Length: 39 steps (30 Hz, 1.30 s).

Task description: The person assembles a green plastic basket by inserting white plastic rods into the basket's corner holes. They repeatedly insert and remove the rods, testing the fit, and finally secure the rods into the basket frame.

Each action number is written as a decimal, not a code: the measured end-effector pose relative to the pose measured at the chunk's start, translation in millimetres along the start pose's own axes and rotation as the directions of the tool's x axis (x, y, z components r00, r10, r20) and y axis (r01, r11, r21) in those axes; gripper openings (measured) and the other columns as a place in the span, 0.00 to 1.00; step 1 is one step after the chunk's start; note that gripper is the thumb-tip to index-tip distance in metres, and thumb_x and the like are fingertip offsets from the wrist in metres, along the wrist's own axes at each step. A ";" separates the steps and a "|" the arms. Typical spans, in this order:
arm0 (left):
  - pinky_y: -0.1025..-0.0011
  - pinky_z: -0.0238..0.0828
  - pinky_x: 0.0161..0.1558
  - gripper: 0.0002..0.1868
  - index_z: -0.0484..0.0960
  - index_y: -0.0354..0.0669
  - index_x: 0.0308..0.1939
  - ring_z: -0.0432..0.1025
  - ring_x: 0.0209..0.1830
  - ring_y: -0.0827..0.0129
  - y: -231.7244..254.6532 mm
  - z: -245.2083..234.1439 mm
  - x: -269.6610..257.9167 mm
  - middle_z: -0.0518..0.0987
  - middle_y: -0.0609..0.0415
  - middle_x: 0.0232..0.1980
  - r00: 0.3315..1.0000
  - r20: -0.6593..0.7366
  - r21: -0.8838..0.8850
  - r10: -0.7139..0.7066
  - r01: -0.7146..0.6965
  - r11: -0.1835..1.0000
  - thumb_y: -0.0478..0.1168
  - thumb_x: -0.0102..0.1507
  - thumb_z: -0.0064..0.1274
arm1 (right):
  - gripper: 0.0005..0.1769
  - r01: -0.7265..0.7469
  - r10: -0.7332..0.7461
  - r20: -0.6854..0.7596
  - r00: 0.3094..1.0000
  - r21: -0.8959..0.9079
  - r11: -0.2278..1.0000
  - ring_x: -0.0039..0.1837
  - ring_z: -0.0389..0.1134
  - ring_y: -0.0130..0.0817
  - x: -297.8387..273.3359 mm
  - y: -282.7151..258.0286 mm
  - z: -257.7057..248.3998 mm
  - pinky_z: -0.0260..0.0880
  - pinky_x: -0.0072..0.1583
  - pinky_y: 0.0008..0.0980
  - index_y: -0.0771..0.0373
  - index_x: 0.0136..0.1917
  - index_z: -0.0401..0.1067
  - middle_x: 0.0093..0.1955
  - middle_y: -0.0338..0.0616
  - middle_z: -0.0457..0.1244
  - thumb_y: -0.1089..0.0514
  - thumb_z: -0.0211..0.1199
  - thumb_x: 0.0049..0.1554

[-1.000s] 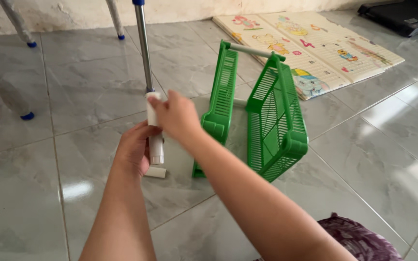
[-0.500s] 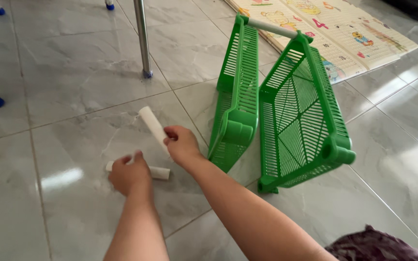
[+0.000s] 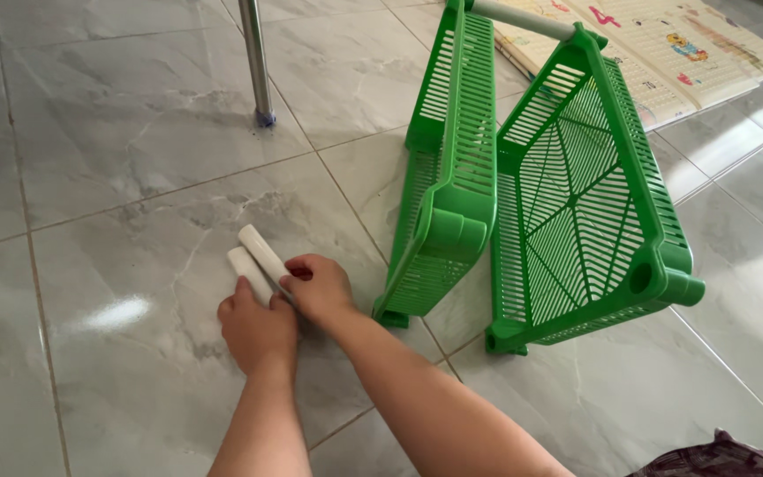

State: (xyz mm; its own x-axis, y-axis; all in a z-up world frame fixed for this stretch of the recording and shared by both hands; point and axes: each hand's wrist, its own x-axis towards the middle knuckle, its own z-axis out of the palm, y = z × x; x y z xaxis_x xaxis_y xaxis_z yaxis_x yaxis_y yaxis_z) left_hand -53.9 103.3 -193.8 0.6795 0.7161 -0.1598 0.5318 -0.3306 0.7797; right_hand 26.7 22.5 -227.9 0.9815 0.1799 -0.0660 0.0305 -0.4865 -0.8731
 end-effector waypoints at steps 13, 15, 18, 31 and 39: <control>0.49 0.61 0.59 0.27 0.76 0.37 0.63 0.62 0.63 0.36 1.3 7.9 16.0 0.68 0.34 0.65 0.960 -0.213 0.079 0.182 -0.168 0.983 0.47 0.64 0.57 | 0.33 0.129 -0.129 0.016 0.992 -0.222 0.967 0.71 0.58 0.59 -33.6 -85.9 -43.0 0.60 0.69 0.47 0.64 0.69 0.67 0.69 0.61 0.58 0.49 0.66 0.53; 0.50 0.62 0.60 0.25 0.76 0.37 0.63 0.63 0.63 0.38 28.7 2.4 22.5 0.71 0.35 0.64 0.918 -0.283 0.034 0.279 -0.282 0.959 0.47 0.66 0.56 | 0.34 0.230 -0.236 -0.008 0.972 -0.197 0.953 0.72 0.57 0.59 -32.2 -121.0 -64.9 0.59 0.70 0.47 0.64 0.69 0.66 0.70 0.62 0.58 0.50 0.65 0.52; 0.53 0.68 0.60 0.19 0.79 0.39 0.59 0.71 0.61 0.44 86.5 -12.4 27.5 0.78 0.39 0.59 0.847 -0.294 -0.070 0.442 -0.481 0.874 0.45 0.67 0.55 | 0.34 0.416 -0.431 -0.071 0.900 -0.157 0.896 0.71 0.60 0.58 -35.5 -175.8 -109.8 0.62 0.69 0.46 0.65 0.69 0.66 0.69 0.62 0.60 0.51 0.64 0.51; 0.48 0.64 0.64 0.30 0.82 0.53 0.59 0.66 0.68 0.49 268.0 -53.0 -139.1 0.75 0.45 0.65 0.653 0.323 0.134 0.685 -0.748 0.650 0.63 0.60 0.54 | 0.27 0.217 -0.458 -0.268 0.847 -0.613 0.760 0.70 0.62 0.53 -108.7 -202.0 -347.2 0.62 0.69 0.52 0.55 0.59 0.78 0.66 0.50 0.65 0.41 0.67 0.50; 0.36 0.24 0.75 0.42 0.76 0.50 0.65 0.41 0.81 0.42 267.3 -42.4 -185.8 0.50 0.34 0.79 0.659 0.475 0.391 0.583 -0.752 0.532 0.73 0.56 0.53 | 0.35 -0.042 -0.107 -0.209 0.972 -0.604 0.796 0.78 0.47 0.62 -126.5 -132.1 -359.0 0.46 0.74 0.61 0.50 0.66 0.73 0.78 0.55 0.51 0.29 0.58 0.54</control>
State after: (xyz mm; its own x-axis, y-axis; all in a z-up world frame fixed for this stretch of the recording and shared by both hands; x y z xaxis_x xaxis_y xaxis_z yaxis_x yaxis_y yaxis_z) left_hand -59.5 -92.1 69.9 0.9981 -0.0129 0.0610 -0.0305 -0.9541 0.2981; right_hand -33.5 -242.9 69.3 0.9903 0.0481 0.1305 0.0970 -0.9112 -0.4005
